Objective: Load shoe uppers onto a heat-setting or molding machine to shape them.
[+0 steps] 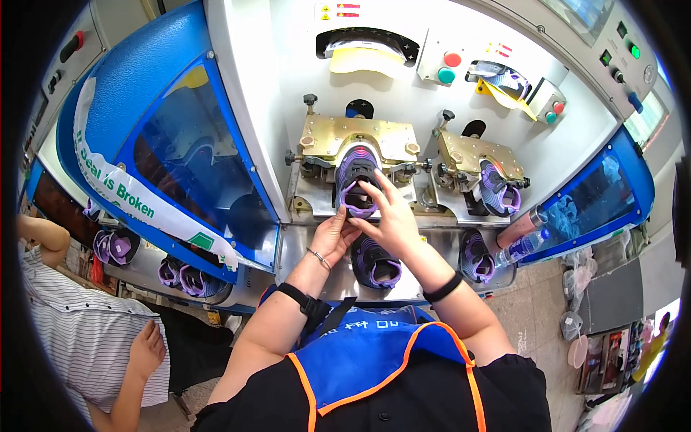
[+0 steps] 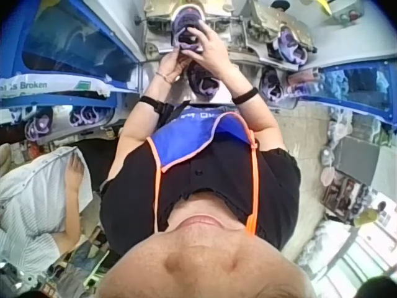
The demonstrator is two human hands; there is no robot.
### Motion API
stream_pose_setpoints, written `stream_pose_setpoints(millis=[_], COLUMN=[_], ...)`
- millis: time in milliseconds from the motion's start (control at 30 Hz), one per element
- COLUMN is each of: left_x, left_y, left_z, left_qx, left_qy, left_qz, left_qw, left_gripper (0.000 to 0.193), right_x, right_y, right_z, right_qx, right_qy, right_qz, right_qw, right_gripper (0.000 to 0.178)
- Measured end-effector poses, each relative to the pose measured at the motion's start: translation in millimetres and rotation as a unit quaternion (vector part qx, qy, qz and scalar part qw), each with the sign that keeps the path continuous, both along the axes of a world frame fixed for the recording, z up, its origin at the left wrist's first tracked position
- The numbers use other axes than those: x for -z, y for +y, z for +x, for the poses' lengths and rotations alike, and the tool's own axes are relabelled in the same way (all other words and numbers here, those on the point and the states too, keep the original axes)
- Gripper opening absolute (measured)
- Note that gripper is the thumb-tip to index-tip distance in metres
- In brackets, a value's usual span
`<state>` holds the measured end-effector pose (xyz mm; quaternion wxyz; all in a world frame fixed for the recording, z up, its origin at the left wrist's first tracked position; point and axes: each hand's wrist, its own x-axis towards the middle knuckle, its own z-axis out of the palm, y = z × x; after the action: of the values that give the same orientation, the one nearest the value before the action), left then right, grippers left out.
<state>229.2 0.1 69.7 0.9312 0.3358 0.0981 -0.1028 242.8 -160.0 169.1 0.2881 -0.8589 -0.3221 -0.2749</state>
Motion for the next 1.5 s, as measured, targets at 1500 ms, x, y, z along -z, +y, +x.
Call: stream_pose_setpoints(millis=[1500], left_x=[21.8], left_y=[20.2], left_z=[12.3], left_qx=[0.071], left_qy=[-0.061], left_qz=[0.19], left_qw=[0.977], left_gripper=[0.055], right_x=[-88.4], right_y=[-28.2], right_z=[171.6], right_qx=[0.238], right_qy=[-0.126], right_qz=[0.093], right_qw=[0.959], right_gripper=[0.04])
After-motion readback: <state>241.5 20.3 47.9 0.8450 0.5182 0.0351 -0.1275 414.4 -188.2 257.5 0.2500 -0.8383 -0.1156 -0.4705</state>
